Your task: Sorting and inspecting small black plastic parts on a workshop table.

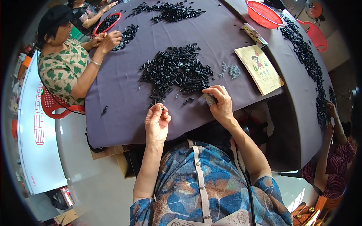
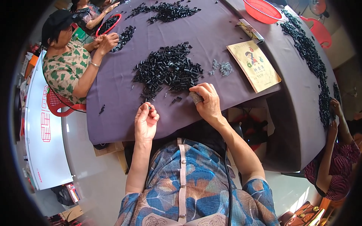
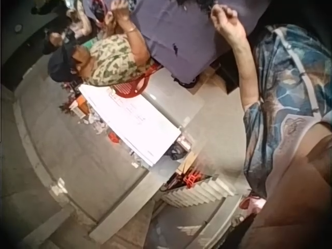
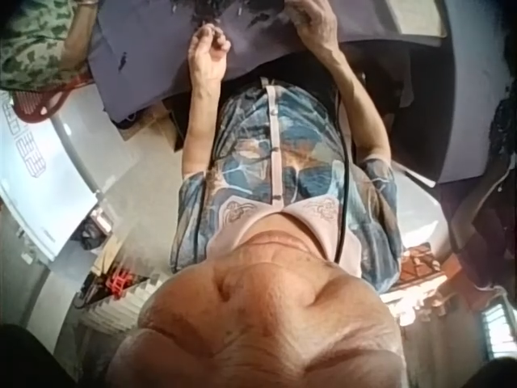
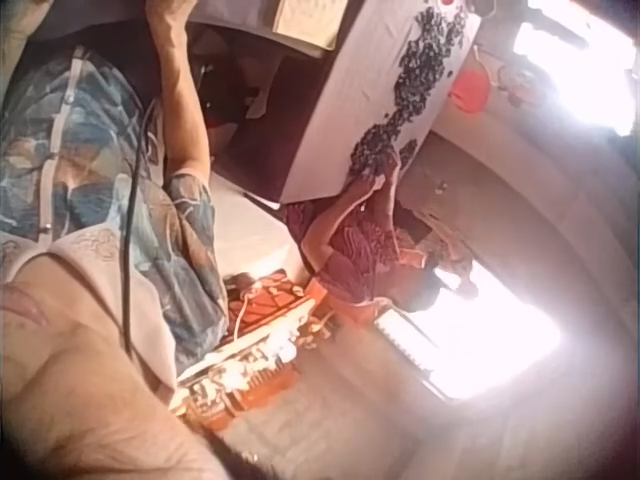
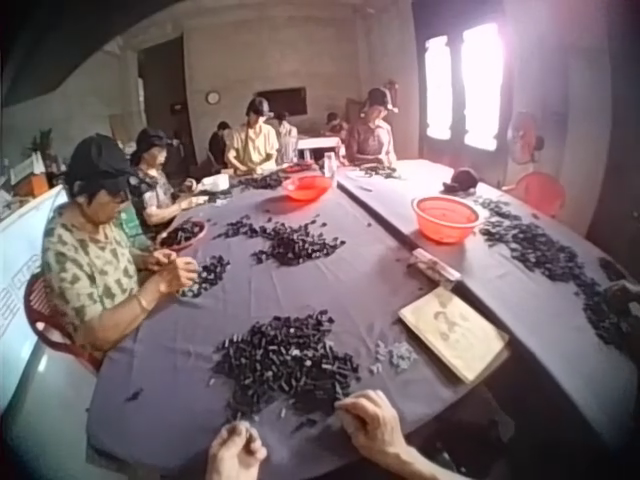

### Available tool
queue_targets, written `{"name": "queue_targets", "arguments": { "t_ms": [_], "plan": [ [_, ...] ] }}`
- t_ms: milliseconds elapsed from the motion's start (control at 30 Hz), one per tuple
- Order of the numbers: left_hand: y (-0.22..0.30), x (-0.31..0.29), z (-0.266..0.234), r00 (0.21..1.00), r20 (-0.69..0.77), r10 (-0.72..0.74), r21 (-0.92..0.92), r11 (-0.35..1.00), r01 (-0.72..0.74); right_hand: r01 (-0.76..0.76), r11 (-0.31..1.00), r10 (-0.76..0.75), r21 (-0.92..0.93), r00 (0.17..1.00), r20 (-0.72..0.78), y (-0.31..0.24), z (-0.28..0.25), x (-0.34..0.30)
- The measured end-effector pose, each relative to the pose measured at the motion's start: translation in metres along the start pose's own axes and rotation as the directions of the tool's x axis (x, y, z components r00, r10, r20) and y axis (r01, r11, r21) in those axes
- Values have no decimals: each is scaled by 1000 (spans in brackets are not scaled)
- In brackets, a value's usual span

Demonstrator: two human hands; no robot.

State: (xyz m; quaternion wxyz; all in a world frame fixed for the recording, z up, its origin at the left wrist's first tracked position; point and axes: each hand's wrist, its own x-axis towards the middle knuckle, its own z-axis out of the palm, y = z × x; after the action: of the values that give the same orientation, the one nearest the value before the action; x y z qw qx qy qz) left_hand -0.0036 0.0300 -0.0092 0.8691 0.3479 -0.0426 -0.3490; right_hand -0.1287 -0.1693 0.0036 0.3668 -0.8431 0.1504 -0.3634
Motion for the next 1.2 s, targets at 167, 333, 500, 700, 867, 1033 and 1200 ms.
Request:
{"name": "queue_targets", "arguments": {
  "t_ms": [167, 333, 500, 700, 867, 1033, 1200],
  "plan": [
    [1, -1, 5, 1000, -15, -5, 22, 1000, 5, 15, 999, -15, -32, 1000, 2, -2, 0, -1],
    [-2, -1, 3, 1000, -8, 15, 26, 1000, -15, 42, 997, -40, -60, 999, 30, 0, 1, -1],
    [-1, 1, 1, 1000, 8, 18, 14, 1000, -19, 81, 991, -75, -106, 996, 51, -1, 2, 0],
    [0, 0, 0, 1000, -21, 20, 31, 999, -20, 87, 996, -82, -27, 984, 158, -17, 5, 1],
    [-3, 0, 1, 999, -32, 18, -5, 1000, -18, 156, 986, -137, -62, 962, 235, -26, 13, 3],
    [-3, -1, 2, 999, -27, 31, -7, 999, -32, 119, 992, -107, -41, 970, 219, -17, 18, -2],
    [-3, 0, 2, 999, -15, 46, 13, 999, -46, 96, 995, -96, 10, 974, 206, -18, 16, 0]
  ]
}}
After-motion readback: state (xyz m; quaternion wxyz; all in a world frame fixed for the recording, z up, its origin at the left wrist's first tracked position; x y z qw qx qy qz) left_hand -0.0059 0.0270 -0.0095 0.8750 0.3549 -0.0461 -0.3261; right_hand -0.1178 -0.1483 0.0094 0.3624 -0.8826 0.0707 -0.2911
